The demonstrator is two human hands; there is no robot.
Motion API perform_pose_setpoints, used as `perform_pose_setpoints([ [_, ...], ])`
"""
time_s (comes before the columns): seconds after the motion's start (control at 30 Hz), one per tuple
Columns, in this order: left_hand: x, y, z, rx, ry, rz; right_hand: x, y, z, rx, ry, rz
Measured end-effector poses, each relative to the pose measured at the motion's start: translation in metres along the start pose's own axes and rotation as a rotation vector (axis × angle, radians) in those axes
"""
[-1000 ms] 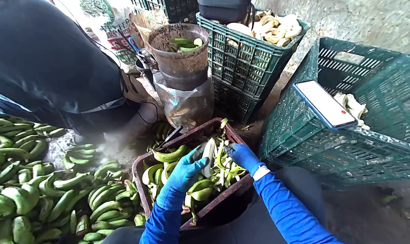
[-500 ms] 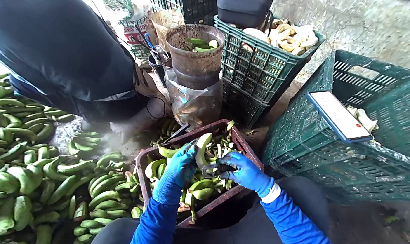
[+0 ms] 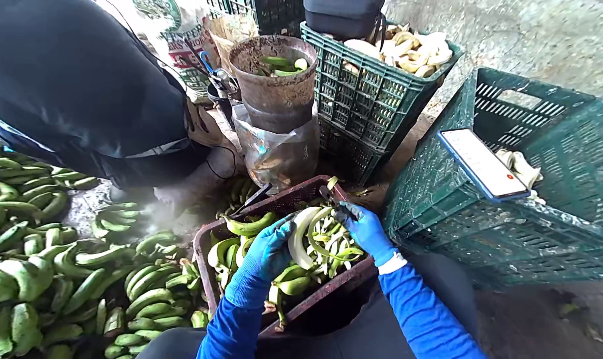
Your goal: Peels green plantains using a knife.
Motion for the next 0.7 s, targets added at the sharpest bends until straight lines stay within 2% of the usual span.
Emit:
perform_pose_setpoints([
  [0.1, 0.013, -0.003, 0.009, -0.047, 0.026, 0.051, 0.007, -0.005, 0.008, -0.058, 0.069, -0.018],
  [0.17, 0.024, -0.005, 0.014, -0.059, 0.014, 0.1, 0.005, 0.009, -0.005, 0.023, -0.007, -0.064],
  [0.3, 0.032, -0.003, 0.016, -0.066, -0.018, 0.161, -0.005, 0.043, -0.033, 0.257, -0.192, -0.319],
  [0.37, 0.028, -0.002, 0.013, -0.046, -0.037, 0.138, -0.012, 0.054, -0.04, 0.334, -0.197, -0.434],
  [0.43, 0.019, -0.001, 0.008, -0.014, -0.04, 0.108, -0.021, 0.058, -0.04, 0.367, -0.123, -0.472],
  [0.53, 0.005, 0.002, 0.0, 0.026, -0.051, 0.057, -0.027, 0.053, -0.034, 0.346, -0.094, -0.435],
  [0.7, -0.007, 0.004, -0.007, 0.022, 0.064, 0.052, -0.015, 0.039, -0.032, 0.331, -0.158, -0.206],
])
Point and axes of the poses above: each hand's wrist, its own y-axis away from the middle knuckle, its own x-axis out of the back of the hand, z = x × y, the point moved 7 cm from there along -y, towards the middle knuckle, and after that the axes turned 11 degrees about -x, right-handed, at the moved point
